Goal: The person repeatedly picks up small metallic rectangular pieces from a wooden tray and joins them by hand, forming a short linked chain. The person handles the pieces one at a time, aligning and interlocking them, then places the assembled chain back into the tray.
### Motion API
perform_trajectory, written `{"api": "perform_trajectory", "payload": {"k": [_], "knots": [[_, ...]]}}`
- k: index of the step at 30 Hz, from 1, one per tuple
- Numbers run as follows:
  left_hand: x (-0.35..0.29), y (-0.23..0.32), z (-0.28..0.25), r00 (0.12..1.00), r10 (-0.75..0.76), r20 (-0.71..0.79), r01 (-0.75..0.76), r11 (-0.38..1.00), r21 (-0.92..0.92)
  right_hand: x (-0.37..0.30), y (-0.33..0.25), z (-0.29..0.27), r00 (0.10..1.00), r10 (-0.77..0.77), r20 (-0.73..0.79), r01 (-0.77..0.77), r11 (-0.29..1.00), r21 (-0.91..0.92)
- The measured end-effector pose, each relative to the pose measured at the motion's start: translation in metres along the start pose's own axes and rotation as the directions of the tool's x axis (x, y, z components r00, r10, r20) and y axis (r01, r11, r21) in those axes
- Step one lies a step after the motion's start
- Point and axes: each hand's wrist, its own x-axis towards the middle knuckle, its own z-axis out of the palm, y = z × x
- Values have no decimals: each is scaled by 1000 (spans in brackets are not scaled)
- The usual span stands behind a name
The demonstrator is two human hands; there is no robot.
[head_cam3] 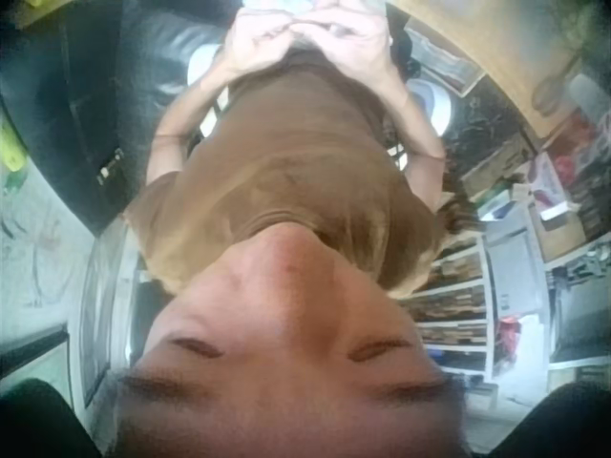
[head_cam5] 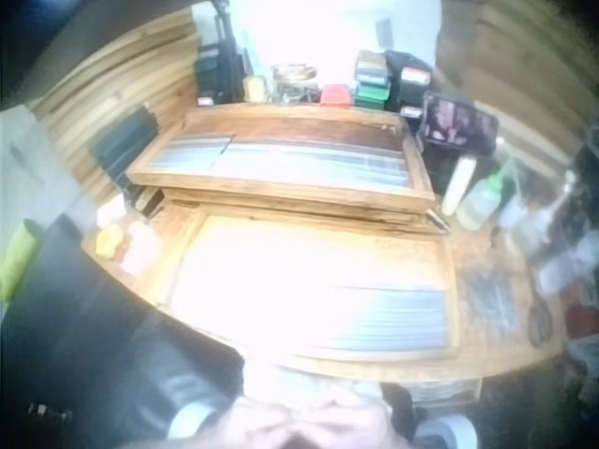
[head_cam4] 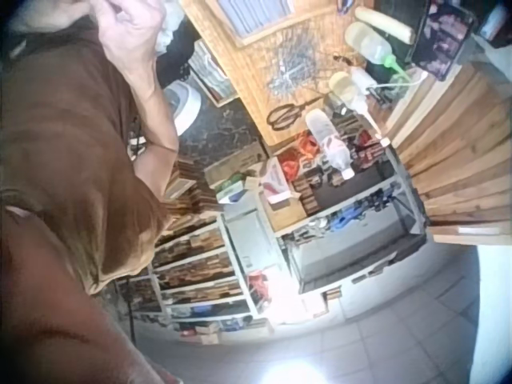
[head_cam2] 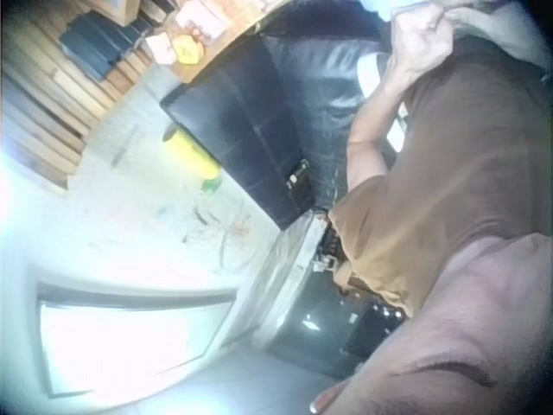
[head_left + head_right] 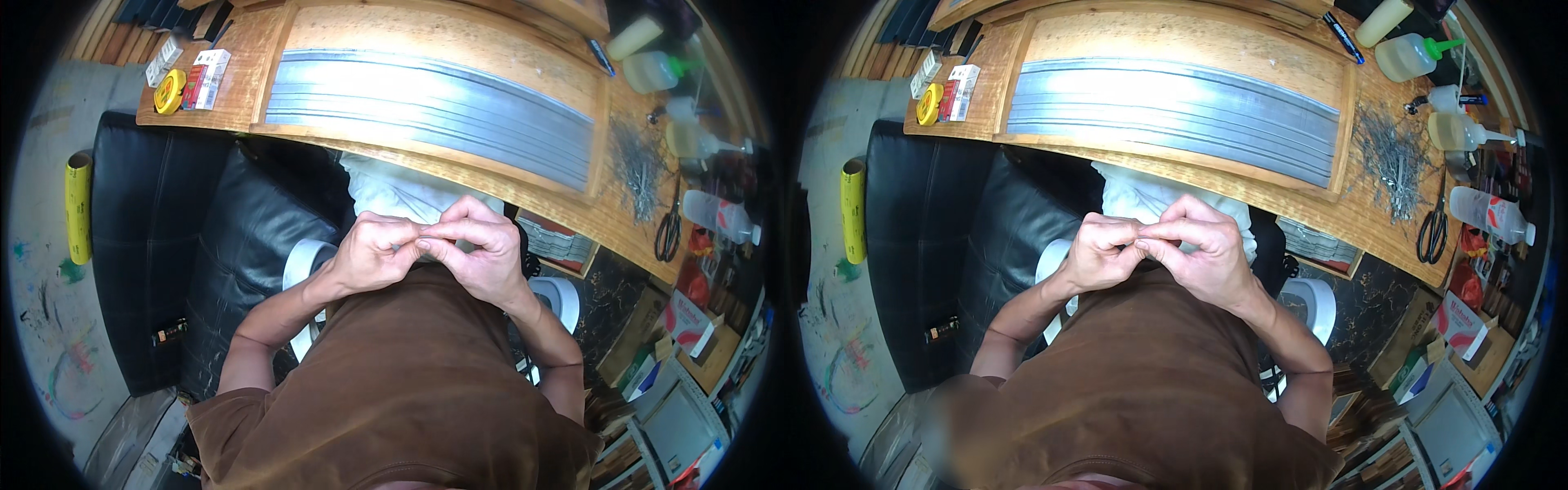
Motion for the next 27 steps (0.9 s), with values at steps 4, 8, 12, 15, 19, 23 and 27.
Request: {"api": "perform_trajectory", "payload": {"k": [4,8,12,15,19,23,27], "knots": [[1,5,-1,999,-28,15,28,1000,-10,-1,1,2,1000,6,-7,-6,1000,-21],[1,2,-1,999,-35,20,35,999,-18,-3,3,3,1000,13,-9,-13,1000,-12],[-1,1,0,999,-43,23,43,999,-15,-3,3,3,1000,14,-6,-14,1000,-9],[-2,-1,-2,997,-56,44,56,998,6,-4,4,4,1000,15,-9,-15,1000,-4],[-1,2,0,999,-36,4,36,999,-2,-5,5,5,1000,20,-19,-20,1000,1],[1,5,-3,999,-37,23,36,999,27,-5,7,6,999,24,-33,-23,999,29],[0,5,-5,998,-43,47,42,998,39,-5,8,6,999,17,-43,-15,999,45]]}}
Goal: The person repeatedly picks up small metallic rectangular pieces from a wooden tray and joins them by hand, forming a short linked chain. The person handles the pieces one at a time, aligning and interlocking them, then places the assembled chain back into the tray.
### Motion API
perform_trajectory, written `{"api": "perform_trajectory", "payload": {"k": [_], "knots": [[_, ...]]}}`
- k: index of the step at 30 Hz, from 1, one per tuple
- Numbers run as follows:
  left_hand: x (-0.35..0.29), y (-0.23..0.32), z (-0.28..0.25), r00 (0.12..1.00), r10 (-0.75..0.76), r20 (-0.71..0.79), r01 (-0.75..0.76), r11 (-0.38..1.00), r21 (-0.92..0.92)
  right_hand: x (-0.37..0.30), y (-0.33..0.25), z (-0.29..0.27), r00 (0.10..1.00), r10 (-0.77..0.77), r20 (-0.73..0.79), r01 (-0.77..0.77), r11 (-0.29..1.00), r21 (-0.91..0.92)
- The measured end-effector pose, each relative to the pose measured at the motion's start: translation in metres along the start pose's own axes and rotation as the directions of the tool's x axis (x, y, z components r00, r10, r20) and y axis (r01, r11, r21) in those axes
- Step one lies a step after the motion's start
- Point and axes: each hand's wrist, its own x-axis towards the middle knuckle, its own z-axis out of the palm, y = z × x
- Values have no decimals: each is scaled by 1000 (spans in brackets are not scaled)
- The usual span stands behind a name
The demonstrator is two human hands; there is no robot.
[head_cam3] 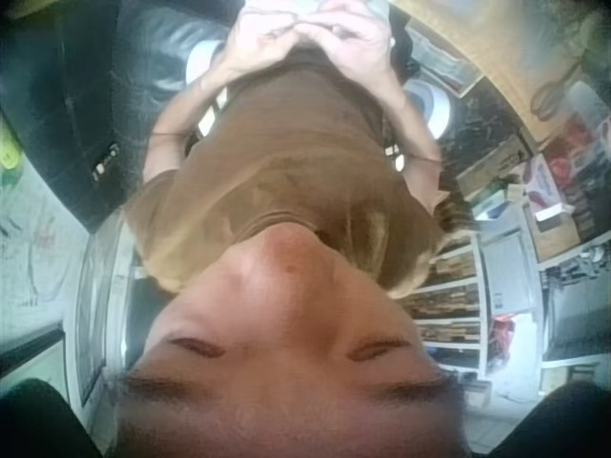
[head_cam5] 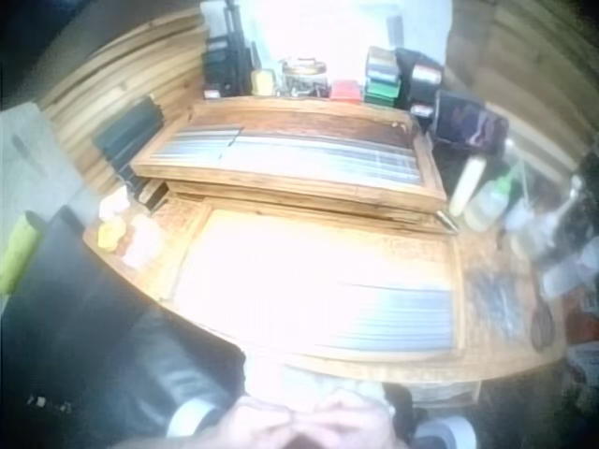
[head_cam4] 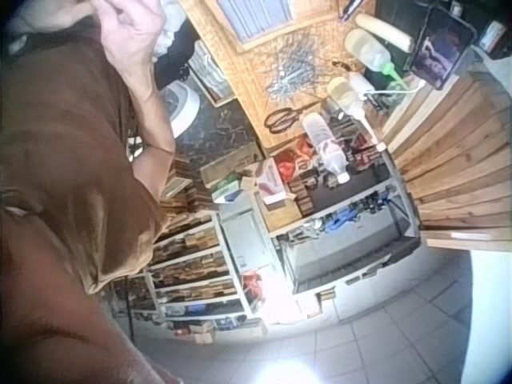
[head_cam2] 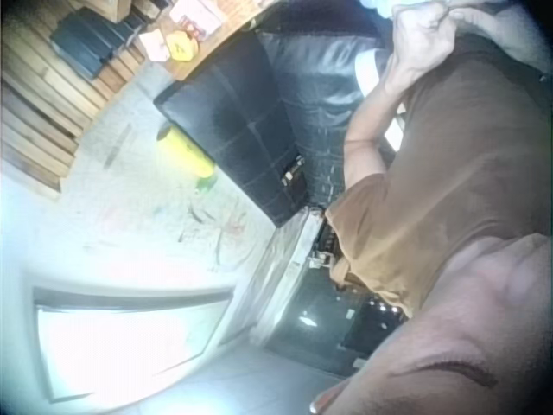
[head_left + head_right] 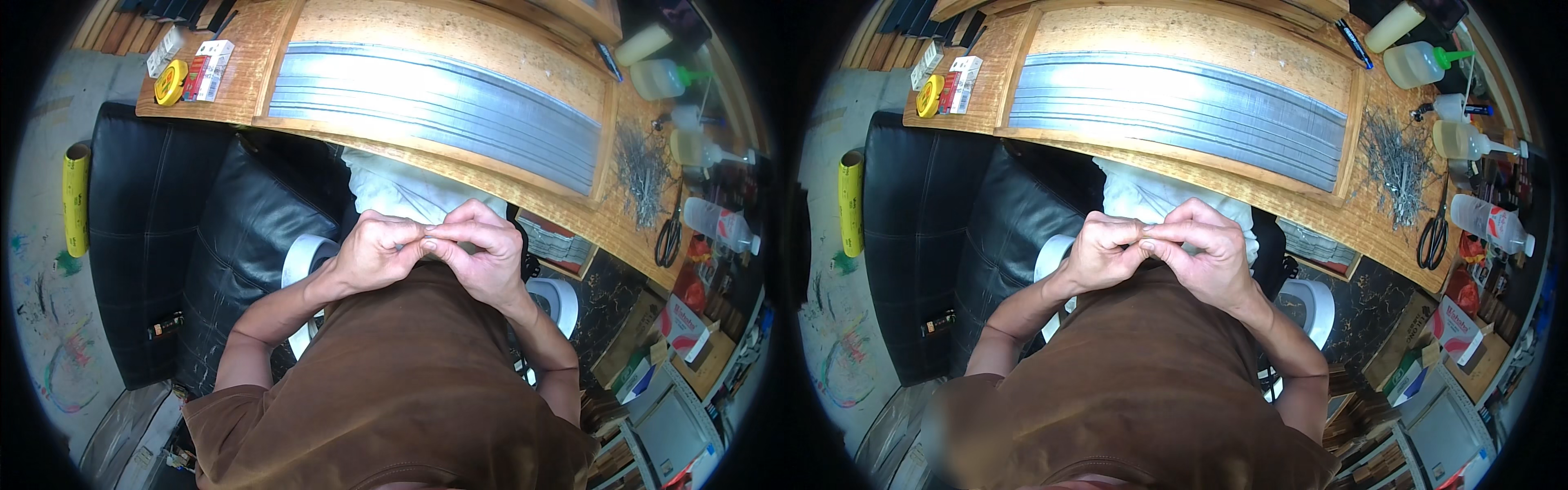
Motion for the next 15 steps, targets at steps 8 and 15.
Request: {"api": "perform_trajectory", "payload": {"k": [8,15], "knots": [[0,-1,4,999,11,-44,-11,1000,-15,2,0,-2,1000,-28,13,28,999,-17],[0,3,3,999,-6,-51,5,1000,-28,3,-1,-3,999,-38,9,38,999,-7]]}}
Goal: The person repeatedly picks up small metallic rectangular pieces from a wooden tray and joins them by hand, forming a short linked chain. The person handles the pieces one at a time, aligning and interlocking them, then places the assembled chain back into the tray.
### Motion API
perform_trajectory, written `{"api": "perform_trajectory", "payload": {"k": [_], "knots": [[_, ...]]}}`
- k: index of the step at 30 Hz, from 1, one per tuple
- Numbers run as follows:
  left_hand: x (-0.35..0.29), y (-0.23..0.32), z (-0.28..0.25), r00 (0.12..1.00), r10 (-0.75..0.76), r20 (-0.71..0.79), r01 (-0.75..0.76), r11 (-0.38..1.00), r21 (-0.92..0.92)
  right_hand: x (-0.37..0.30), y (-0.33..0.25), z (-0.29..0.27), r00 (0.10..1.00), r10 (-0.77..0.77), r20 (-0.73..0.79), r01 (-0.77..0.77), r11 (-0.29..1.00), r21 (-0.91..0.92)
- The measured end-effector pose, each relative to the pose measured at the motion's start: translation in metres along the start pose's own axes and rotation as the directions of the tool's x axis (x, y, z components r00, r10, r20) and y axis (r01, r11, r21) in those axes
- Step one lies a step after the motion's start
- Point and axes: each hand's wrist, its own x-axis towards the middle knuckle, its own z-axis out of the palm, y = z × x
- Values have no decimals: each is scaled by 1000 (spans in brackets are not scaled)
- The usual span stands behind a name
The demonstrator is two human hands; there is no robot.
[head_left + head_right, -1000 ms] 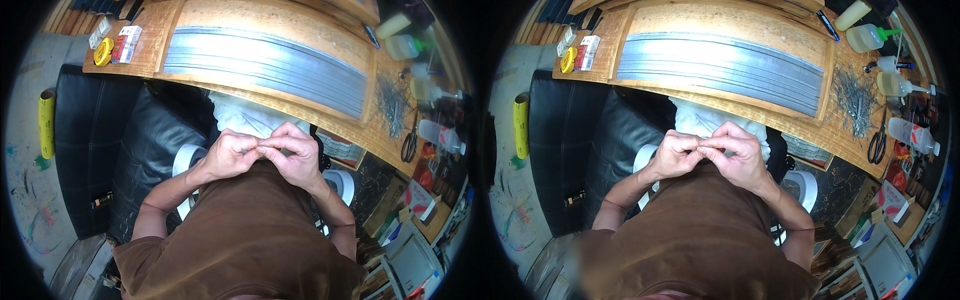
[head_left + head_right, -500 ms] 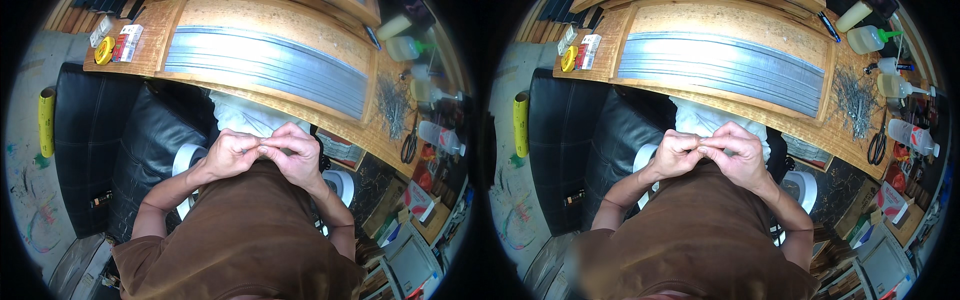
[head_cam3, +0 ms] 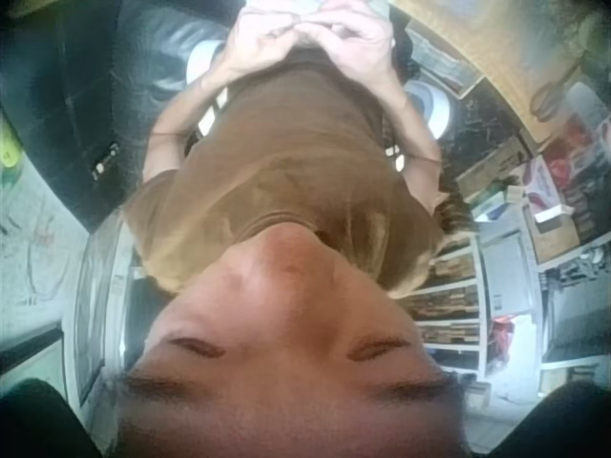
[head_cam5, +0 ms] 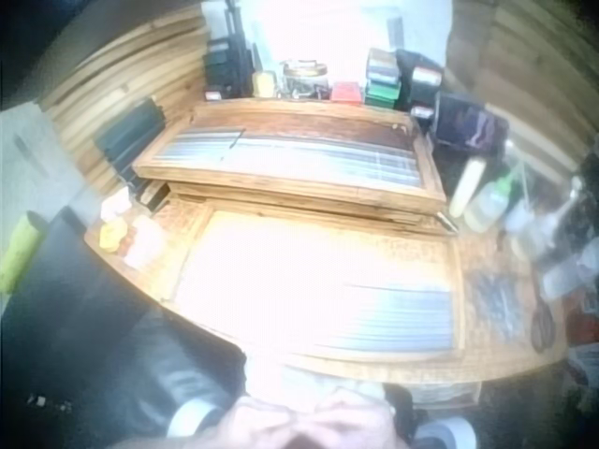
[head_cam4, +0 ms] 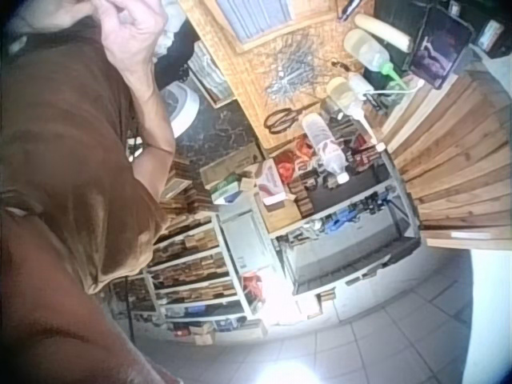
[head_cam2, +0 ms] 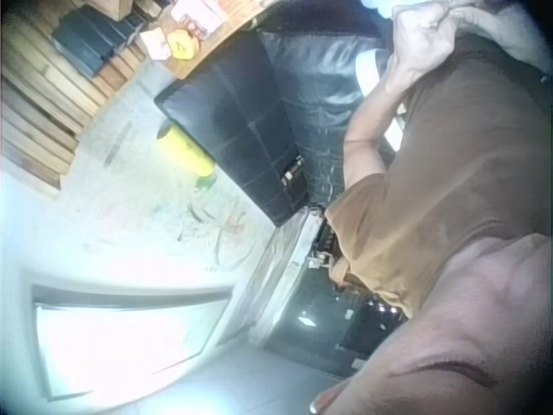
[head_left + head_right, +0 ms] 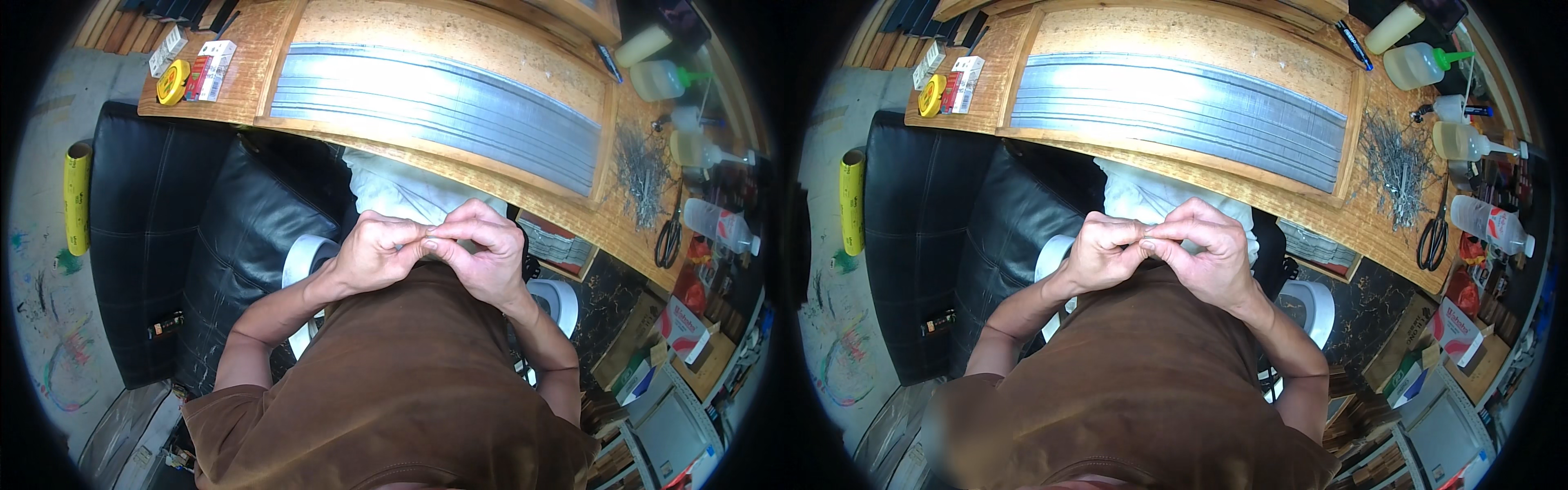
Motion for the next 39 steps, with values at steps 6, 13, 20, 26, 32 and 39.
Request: {"api": "perform_trajectory", "payload": {"k": [6,13,20,26,32,39], "knots": [[1,2,-1,1000,-1,15,1,1000,2,1,0,-1,1000,-15,-8,15,1000,-3],[3,6,-1,1000,-8,17,8,1000,3,1,0,-2,1000,-25,-19,24,1000,-8],[15,8,9,993,25,-114,-40,990,-133,-9,-18,-36,990,-2,-139,-9,997,-76],[113,75,46,973,228,37,-221,966,-136,-26,-48,-81,997,69,-40,-78,945,-318],[195,105,107,947,153,283,-164,986,17,-31,-47,-63,981,193,33,-181,958,-221],[109,64,17,904,151,401,-109,986,-124,-18,-56,-76,978,10,-207,-45,985,-164]]}}
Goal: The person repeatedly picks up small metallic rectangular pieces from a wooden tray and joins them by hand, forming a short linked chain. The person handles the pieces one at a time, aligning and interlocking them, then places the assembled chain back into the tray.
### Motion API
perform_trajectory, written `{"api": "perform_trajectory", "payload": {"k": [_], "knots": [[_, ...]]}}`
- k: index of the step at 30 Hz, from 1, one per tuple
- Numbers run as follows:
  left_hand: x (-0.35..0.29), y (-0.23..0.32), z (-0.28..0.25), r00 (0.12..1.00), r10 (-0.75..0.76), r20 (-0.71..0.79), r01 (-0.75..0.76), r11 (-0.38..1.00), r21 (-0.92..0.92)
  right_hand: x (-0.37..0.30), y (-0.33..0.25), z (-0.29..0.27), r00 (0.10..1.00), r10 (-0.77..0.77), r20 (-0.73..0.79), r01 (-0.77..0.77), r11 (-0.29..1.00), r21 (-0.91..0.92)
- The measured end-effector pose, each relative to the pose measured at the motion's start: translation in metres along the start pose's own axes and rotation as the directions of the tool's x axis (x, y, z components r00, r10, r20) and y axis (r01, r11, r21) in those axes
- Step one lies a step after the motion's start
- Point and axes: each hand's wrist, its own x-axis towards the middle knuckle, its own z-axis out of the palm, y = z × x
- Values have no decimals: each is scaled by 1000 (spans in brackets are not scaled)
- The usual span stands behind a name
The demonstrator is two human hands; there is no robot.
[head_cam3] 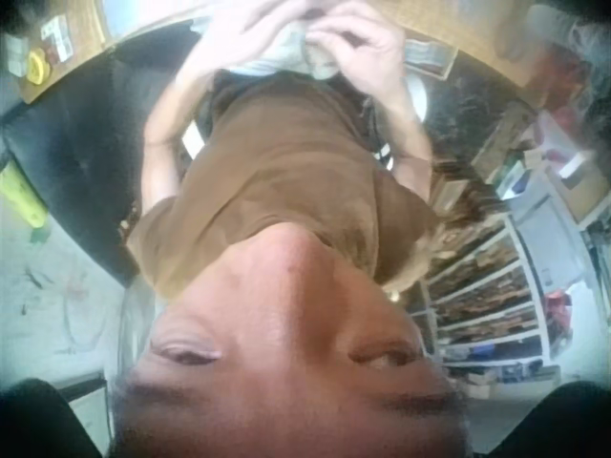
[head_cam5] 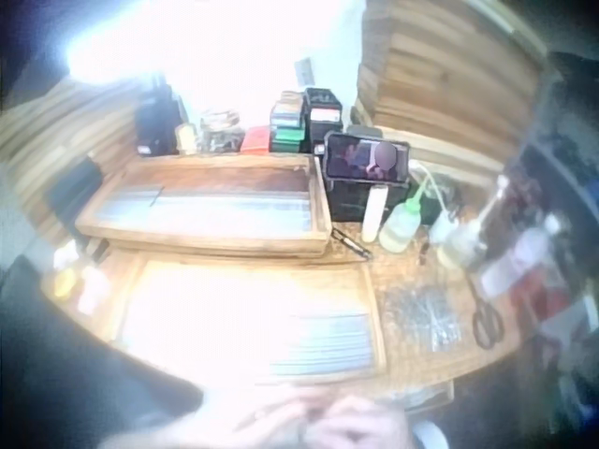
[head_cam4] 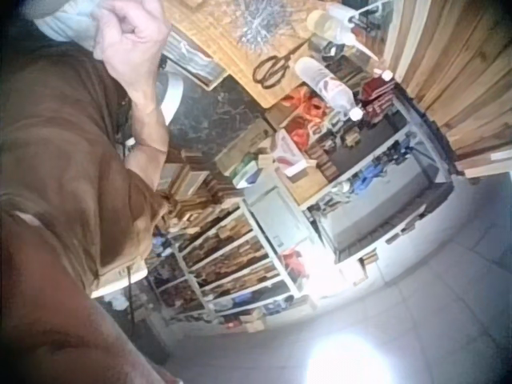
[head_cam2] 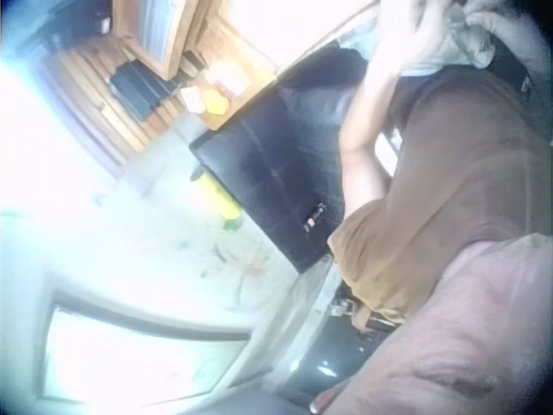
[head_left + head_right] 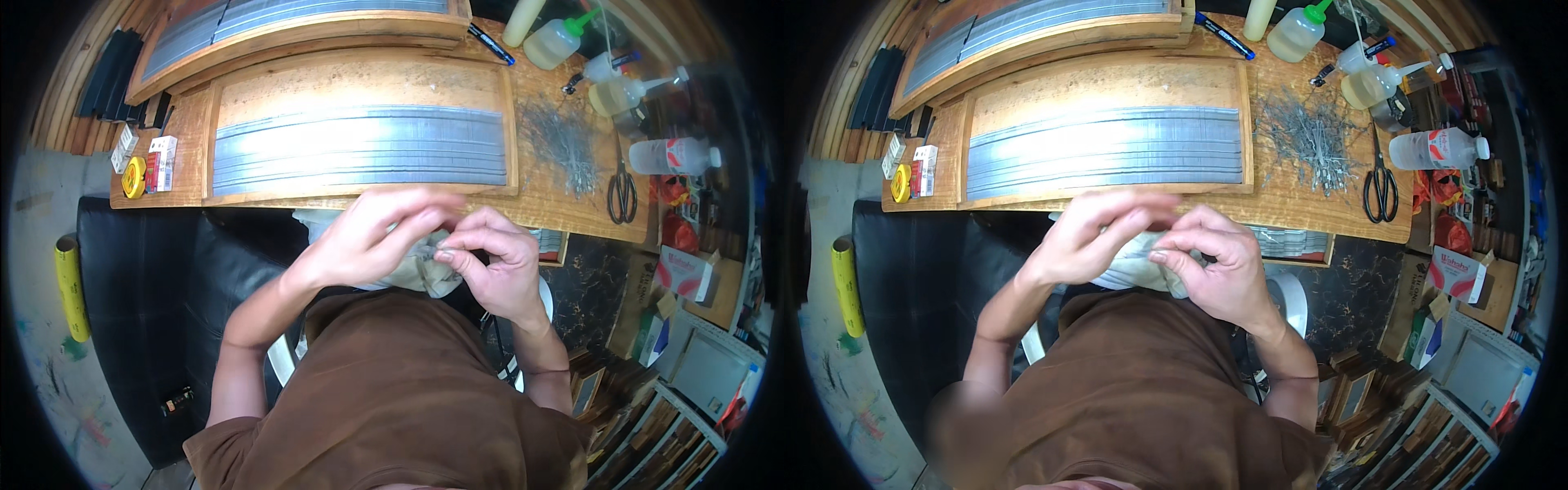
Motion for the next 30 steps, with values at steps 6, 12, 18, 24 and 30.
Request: {"api": "perform_trajectory", "payload": {"k": [6,12,18,24,30], "knots": [[-32,-4,-8,945,242,-220,-176,943,282,40,-3,33,937,-349,-31,348,937,-13],[-34,-33,-13,904,246,-350,-152,949,275,55,21,49,932,-363,-8,362,930,58],[-38,-36,-10,908,242,-342,-117,931,346,53,15,50,942,-335,-17,335,942,14],[-66,-17,1,939,125,-319,-13,943,333,28,15,64,928,-374,11,374,927,-39],[-92,-31,13,936,-215,-279,213,976,-39,10,27,77,993,-101,66,91,987,132]]}}
